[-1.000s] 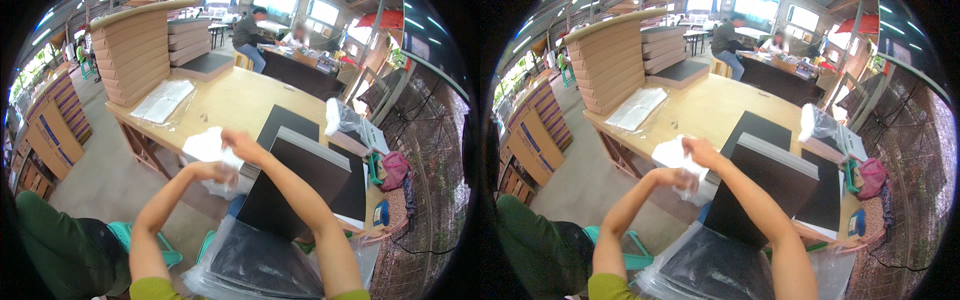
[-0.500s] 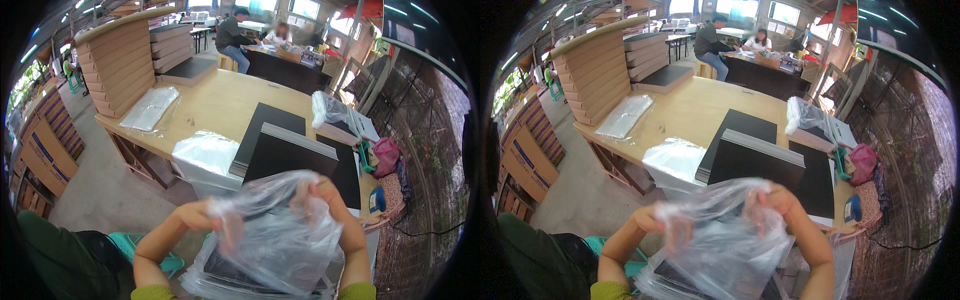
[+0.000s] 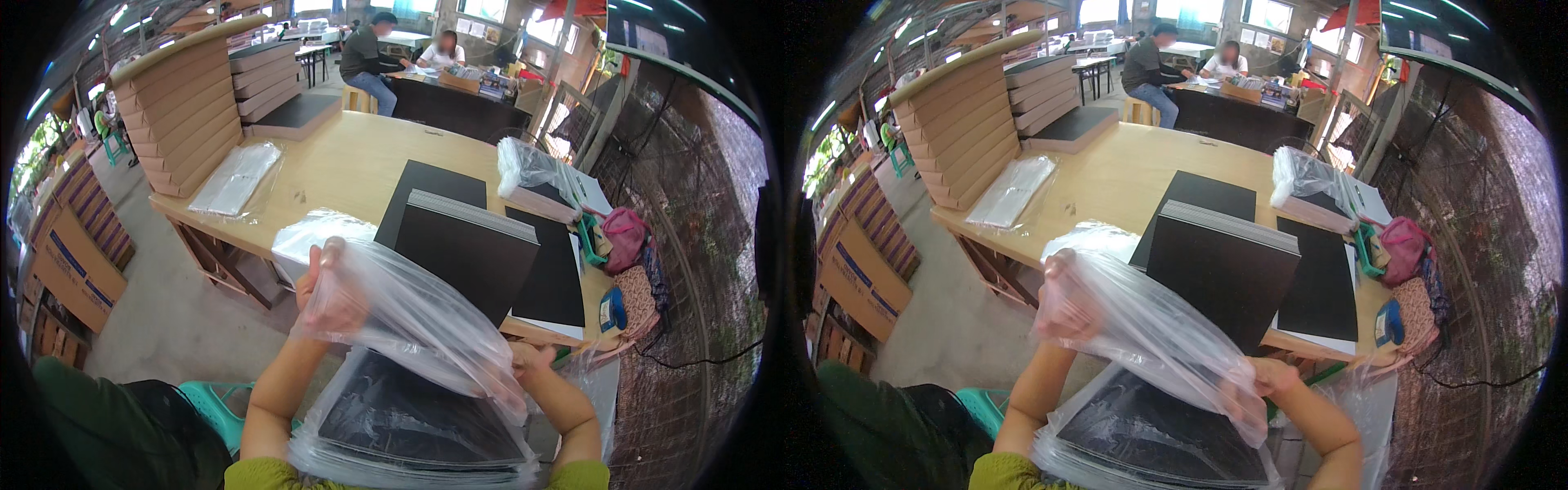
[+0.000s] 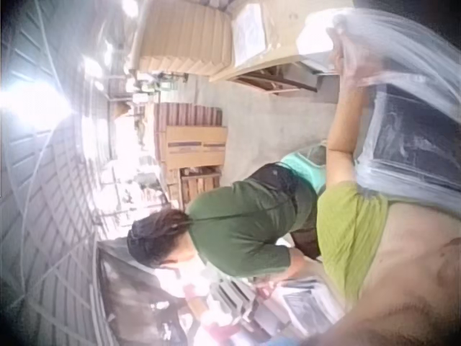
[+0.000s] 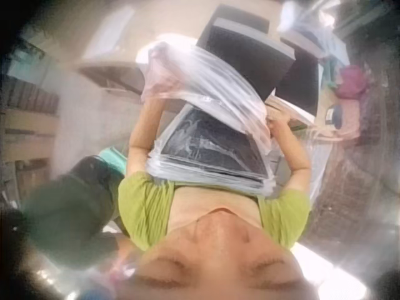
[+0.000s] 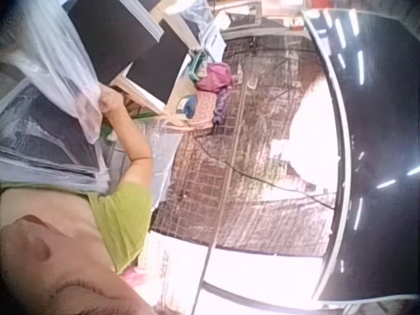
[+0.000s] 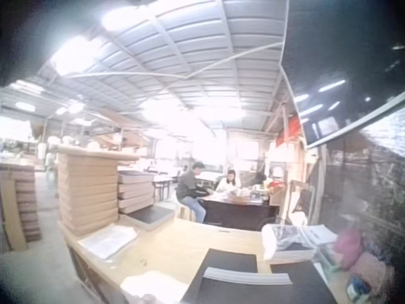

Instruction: The person packages black folders or binders into individual plastic sleeves by hand, picking up one sleeve at a time and sliding a folder inside.

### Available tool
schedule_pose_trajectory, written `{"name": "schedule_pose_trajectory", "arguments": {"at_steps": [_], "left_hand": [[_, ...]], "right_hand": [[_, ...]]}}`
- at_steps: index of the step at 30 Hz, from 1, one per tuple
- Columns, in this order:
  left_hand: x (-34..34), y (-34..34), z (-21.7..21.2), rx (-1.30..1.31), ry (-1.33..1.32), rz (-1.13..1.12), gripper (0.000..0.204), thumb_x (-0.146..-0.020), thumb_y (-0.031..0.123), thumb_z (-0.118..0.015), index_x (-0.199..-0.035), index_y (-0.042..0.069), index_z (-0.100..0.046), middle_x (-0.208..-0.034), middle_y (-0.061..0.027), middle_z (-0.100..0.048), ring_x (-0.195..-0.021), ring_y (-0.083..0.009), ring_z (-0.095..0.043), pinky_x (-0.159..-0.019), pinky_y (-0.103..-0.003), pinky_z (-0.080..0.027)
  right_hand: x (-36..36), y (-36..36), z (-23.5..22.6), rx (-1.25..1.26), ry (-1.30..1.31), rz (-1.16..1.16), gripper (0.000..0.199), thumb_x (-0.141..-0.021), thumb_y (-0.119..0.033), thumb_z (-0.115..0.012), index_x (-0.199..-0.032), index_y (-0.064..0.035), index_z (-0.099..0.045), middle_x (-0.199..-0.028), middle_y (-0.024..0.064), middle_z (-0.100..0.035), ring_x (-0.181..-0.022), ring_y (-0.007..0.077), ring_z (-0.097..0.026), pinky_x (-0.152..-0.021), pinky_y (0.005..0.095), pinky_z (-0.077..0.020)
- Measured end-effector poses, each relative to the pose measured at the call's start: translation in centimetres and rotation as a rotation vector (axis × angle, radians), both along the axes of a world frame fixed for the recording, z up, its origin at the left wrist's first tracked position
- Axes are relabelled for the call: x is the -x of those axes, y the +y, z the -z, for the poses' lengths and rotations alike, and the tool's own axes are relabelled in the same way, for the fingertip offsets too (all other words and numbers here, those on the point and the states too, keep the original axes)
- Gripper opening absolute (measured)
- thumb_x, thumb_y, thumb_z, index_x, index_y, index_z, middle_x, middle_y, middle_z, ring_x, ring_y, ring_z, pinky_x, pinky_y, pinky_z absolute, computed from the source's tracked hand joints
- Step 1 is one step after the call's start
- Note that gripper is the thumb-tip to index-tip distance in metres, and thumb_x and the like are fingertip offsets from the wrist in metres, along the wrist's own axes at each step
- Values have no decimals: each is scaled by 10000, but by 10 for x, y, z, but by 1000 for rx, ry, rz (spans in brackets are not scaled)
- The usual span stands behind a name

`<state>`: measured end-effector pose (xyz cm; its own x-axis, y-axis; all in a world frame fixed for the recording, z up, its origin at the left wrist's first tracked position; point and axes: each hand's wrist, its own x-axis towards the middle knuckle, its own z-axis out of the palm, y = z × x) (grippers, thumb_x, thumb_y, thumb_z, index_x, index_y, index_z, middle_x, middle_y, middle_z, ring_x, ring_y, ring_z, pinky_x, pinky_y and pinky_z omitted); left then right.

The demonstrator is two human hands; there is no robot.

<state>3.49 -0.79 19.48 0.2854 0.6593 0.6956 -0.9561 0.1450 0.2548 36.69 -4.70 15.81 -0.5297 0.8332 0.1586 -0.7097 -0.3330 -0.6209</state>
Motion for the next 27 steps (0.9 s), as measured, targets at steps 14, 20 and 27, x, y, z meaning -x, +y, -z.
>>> {"name": "schedule_pose_trajectory", "arguments": {"at_steps": [14,20,27], "left_hand": [[-11,55,-1,-164,1425,-1381,169,-767,116,-663,-908,38,-612,-709,-73,-539,-607,-146,-553,-586,-272,-421],[-28,84,-24,-479,1883,-1704,629,-698,76,-701,-1278,268,-555,-1091,-114,-484,-641,-286,-593,-589,-366,-475],[12,27,-68,-607,1561,-1384,146,-789,167,-667,-879,64,-719,-999,-44,-531,-642,-188,-558,-550,-270,-427]], "right_hand": [[-30,63,-24,-331,-741,958,143,-731,52,-553,-608,-20,-536,-542,5,-441,-489,74,-402,-474,233,-354],[-16,96,-49,-619,-1291,1296,389,-758,32,-545,-1106,-82,-678,-862,31,-453,-677,104,-435,-592,228,-384],[-20,57,-70,-701,-1114,1178,120,-759,42,-575,-841,22,-660,-842,44,-577,-731,109,-535,-602,217,-403]]}}
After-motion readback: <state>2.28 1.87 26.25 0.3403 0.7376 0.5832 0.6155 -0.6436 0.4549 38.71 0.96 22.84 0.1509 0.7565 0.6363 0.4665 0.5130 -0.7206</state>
